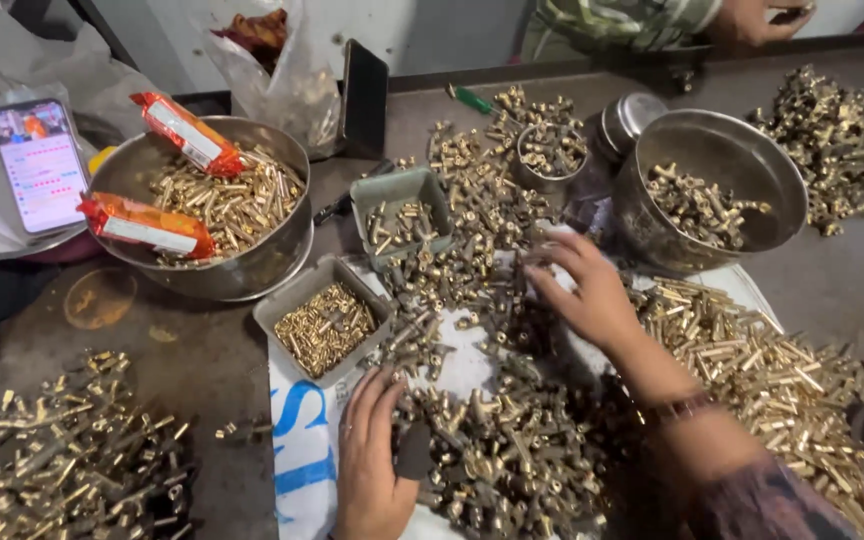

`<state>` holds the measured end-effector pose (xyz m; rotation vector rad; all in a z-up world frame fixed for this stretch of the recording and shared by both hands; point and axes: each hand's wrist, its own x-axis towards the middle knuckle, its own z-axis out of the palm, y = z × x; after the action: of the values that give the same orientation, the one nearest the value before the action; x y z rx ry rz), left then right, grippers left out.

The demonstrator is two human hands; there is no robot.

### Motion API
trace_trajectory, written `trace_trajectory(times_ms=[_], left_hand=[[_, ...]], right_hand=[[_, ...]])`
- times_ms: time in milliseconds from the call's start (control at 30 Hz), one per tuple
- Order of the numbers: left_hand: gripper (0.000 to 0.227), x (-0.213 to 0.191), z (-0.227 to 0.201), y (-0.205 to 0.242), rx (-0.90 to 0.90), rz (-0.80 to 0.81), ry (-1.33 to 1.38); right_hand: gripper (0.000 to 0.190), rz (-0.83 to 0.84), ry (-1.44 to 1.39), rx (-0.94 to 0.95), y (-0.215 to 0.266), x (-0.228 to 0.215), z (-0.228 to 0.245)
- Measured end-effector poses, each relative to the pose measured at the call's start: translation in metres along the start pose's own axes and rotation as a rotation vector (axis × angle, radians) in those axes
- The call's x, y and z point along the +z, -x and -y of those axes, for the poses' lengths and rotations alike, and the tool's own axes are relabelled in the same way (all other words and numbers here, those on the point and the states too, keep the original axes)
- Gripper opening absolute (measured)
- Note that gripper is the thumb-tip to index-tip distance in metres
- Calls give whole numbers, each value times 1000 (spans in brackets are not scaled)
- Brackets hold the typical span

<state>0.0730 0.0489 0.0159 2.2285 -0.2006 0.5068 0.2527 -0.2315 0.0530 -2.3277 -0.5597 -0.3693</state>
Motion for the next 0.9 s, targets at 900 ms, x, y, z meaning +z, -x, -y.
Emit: trace_trajectory(times_ms=[900], left_hand=[[54,29,36,-26,-327,-86,93]], right_hand=[[31,-99,129,24,-63,36,-77]])
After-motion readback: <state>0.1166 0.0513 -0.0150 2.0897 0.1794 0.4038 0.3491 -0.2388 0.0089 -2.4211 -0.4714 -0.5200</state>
